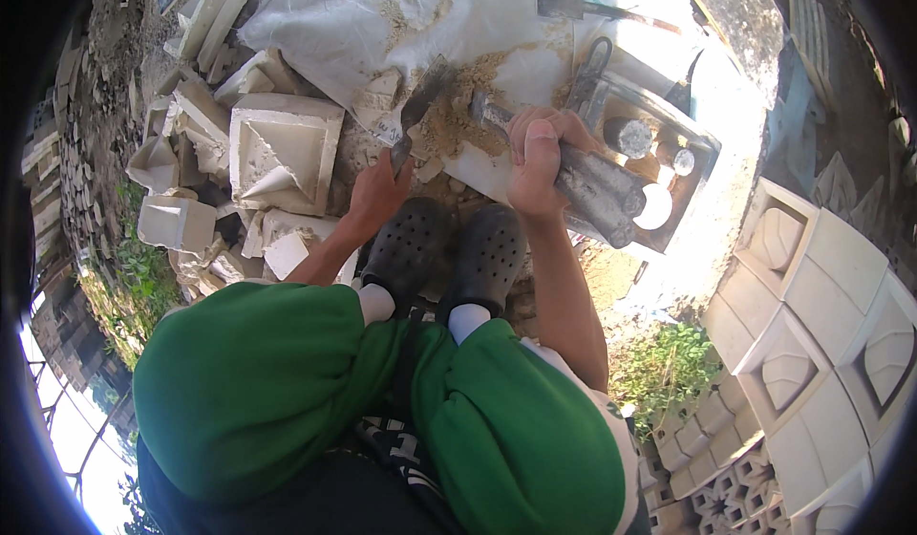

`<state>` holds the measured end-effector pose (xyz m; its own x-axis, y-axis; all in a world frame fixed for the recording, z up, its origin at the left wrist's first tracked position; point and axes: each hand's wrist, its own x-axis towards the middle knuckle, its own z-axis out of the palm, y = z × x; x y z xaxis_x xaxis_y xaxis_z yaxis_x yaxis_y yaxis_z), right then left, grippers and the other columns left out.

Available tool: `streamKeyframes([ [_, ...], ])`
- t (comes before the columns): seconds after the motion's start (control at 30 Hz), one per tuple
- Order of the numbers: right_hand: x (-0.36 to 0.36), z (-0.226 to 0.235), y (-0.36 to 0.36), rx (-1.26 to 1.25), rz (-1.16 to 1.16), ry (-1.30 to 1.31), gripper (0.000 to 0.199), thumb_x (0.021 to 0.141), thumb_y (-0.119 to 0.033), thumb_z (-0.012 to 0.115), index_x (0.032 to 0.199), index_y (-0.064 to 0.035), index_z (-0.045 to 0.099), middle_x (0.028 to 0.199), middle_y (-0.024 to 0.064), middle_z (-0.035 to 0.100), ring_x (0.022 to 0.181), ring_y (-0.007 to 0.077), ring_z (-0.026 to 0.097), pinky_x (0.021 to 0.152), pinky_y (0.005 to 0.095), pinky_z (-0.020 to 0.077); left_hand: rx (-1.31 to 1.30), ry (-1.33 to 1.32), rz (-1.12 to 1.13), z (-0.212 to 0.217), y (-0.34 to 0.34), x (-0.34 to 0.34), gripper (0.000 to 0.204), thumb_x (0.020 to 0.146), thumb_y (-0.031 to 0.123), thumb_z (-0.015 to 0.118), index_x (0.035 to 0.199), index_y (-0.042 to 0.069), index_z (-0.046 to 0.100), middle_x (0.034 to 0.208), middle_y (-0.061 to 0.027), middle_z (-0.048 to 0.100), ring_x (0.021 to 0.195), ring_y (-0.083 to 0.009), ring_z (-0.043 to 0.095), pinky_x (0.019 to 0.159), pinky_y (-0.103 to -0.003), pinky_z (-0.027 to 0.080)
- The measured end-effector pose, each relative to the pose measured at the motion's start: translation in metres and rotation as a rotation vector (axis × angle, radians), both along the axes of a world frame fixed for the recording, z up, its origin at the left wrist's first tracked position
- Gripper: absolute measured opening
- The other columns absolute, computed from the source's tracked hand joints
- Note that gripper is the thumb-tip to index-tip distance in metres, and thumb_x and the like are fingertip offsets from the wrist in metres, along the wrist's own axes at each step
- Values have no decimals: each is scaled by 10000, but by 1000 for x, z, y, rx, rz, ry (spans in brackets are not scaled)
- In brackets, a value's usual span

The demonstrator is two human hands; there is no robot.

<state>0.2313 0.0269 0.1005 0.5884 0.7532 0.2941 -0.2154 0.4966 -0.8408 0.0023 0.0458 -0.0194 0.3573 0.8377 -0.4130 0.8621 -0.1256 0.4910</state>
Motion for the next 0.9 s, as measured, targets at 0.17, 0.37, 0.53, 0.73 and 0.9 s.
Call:
streamKeyframes([
  [0.17, -2, 6, 9, -64, 72, 33, 235, 885, -79, 462, 672, -75, 364, 535, 6, 375, 493, 85, 332, 495, 264, 327, -10, 27, 33, 6, 1, -4, 429, 911, 363, 509, 1070, -33, 458, 729, -278, 616, 694, -471, 593, 637, -554, 462],
  [0.37, 10, 61, 4, 64, 105, -16, 225, 873, -116, 413, 662, -99, 337, 500, 12, 308, 433, 103, 237, 451, 297, 268, -28, 47, 68, 12, -8, -12, 402, 920, 349, 499, 1044, -30, 456, 708, -281, 609, 683, -476, 590, 620, -563, 459],
  [0.53, -13, 23, 10, -12, 56, -126, 210, 871, -105, 411, 669, -98, 355, 500, 11, 313, 428, 106, 256, 451, 295, 268, -49, 57, -25, 7, -11, -8, 370, 925, 338, 494, 981, -25, 441, 711, -285, 607, 682, -486, 585, 627, -566, 460],
  [0.73, 15, 42, 16, -30, 147, -17, 227, 890, -114, 404, 669, -99, 356, 501, 3, 314, 426, 105, 263, 448, 292, 267, -40, 78, 3, 3, -11, -7, 366, 925, 335, 499, 970, -25, 443, 698, -279, 604, 683, -480, 589, 629, -563, 464],
  [0.9, -1, 76, 4, 34, 141, -15, 260, 898, -116, 394, 647, -108, 324, 489, -10, 305, 425, 99, 250, 449, 287, 271, -34, 103, 32, 10, -14, -20, 371, 928, 341, 493, 971, -23, 439, 704, -289, 602, 686, -486, 587, 630, -570, 458],
])
